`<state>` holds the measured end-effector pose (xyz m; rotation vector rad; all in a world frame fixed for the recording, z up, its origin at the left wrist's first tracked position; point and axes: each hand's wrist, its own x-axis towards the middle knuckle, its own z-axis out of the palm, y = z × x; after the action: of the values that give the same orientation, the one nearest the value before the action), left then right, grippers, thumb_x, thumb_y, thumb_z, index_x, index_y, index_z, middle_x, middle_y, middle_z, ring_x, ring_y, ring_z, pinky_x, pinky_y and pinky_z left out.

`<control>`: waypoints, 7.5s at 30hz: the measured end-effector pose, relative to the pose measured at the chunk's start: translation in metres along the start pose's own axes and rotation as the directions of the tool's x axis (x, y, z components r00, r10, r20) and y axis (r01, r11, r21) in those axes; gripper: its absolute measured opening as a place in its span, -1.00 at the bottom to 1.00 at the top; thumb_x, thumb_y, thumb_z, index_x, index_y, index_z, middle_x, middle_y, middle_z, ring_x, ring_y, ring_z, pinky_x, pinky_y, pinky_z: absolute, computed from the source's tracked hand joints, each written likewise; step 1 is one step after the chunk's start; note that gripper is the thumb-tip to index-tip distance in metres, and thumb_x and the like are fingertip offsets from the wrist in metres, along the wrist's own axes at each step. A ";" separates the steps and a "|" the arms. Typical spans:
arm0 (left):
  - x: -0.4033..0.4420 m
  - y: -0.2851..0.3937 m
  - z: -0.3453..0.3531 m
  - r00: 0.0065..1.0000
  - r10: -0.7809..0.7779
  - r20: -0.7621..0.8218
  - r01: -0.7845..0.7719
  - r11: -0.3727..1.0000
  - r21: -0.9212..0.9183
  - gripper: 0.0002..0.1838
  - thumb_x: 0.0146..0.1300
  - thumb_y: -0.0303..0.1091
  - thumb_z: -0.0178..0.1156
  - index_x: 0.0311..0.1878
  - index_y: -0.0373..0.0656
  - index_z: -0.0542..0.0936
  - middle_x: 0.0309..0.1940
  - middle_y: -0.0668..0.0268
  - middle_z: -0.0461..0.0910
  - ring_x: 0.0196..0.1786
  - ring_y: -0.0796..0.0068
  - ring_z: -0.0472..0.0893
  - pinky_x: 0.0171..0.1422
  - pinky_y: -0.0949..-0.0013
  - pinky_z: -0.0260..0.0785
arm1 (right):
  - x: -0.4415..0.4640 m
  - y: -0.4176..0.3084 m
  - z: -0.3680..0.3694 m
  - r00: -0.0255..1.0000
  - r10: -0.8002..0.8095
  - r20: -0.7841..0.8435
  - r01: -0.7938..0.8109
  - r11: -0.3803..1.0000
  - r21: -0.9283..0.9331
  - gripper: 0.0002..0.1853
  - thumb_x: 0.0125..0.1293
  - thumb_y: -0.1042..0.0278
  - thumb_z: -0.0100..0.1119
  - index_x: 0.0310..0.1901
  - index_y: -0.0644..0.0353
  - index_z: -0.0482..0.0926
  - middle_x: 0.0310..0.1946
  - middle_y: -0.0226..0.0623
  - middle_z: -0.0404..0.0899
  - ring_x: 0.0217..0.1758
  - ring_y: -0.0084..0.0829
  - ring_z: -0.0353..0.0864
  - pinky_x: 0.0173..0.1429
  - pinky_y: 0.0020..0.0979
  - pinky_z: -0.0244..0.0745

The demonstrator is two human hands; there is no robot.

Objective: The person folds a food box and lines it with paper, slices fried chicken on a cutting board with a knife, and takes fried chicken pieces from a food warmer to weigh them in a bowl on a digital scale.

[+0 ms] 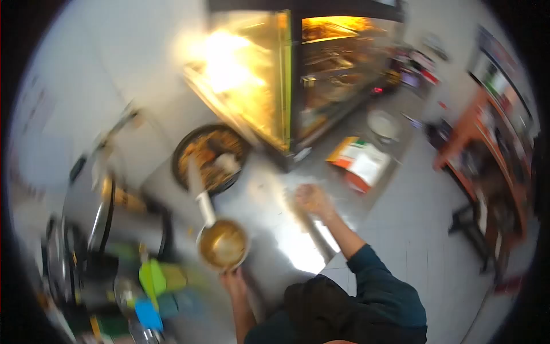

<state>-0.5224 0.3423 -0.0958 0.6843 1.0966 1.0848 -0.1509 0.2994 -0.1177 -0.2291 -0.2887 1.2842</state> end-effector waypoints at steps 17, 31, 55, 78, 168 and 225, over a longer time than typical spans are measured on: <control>0.077 0.157 0.241 0.702 0.579 0.416 -0.664 0.743 0.087 -0.54 0.25 -0.07 -0.02 0.07 -0.22 0.28 -0.01 0.27 0.35 0.03 0.49 0.35 0.09 0.43 0.17 | -0.205 -0.083 -0.022 0.921 -0.364 -0.142 0.389 0.882 0.266 -0.66 0.30 0.21 -0.27 0.01 0.20 0.31 0.00 -0.20 0.37 0.12 -0.22 0.28 0.24 -0.17 0.13; 0.250 0.245 0.419 0.831 0.439 0.342 -0.552 0.568 0.611 -0.55 0.21 -0.14 -0.11 -0.02 -0.38 0.31 -0.45 0.22 0.50 -0.39 0.45 0.47 -0.23 0.37 0.27 | -0.137 -0.207 -0.008 0.823 -0.316 -0.472 0.459 0.860 0.224 -0.75 0.25 0.22 -0.12 -0.11 0.13 0.39 -0.23 -0.28 0.48 -0.12 -0.28 0.43 -0.10 -0.23 0.39; -0.119 -0.049 0.037 0.905 0.292 -0.309 0.015 0.704 0.710 -0.26 0.03 -0.18 0.24 0.20 -0.30 0.15 -0.02 0.07 0.41 0.00 0.37 0.42 0.07 0.36 0.27 | 0.138 -0.187 0.185 0.379 -0.293 0.878 0.601 -0.643 -0.474 -0.76 -0.10 0.52 0.23 -0.33 0.13 0.46 -0.45 -0.27 0.44 -0.37 -0.29 0.47 -0.28 -0.32 0.39; 0.200 0.074 0.166 0.942 0.279 -0.189 0.194 0.007 0.981 -0.25 -0.03 -0.35 0.11 0.24 -0.09 -0.02 -0.13 0.00 0.48 -0.06 -0.03 0.47 0.04 0.03 0.27 | 0.222 -0.304 0.287 0.728 -0.239 0.643 -0.060 -0.956 -0.288 -0.62 0.16 0.16 -0.03 0.01 0.09 0.35 -0.17 -0.19 0.42 -0.08 -0.24 0.40 0.00 -0.21 0.32; -0.062 -0.062 0.150 0.957 -0.156 0.246 -0.248 0.006 0.969 -0.83 0.14 -0.28 -0.02 -0.33 -0.18 0.45 -0.52 -0.01 0.51 -0.41 -0.03 0.53 -0.31 0.01 0.34 | 0.077 -0.006 0.005 0.883 0.368 0.290 0.469 -0.670 -0.576 -0.26 0.11 -0.18 -0.06 0.25 0.09 0.11 0.27 -0.06 0.02 0.36 -0.04 -0.15 0.37 -0.05 -0.28; -0.086 -0.047 0.175 0.882 -0.348 0.317 -0.193 0.346 0.918 -0.73 0.10 -0.22 0.11 -0.22 -0.22 0.53 -0.50 0.11 0.54 -0.42 0.24 0.53 -0.31 0.27 0.34 | 0.036 -0.101 0.062 0.745 0.634 0.208 0.558 -0.420 -0.716 -0.40 -0.03 0.10 0.14 0.07 0.19 0.29 0.10 -0.14 0.21 0.18 -0.08 0.15 0.23 -0.11 0.04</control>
<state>-0.3482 0.2566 -0.0453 1.7180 1.2444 -0.0103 -0.0709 0.3077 -0.0232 -1.4305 -2.3750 0.5829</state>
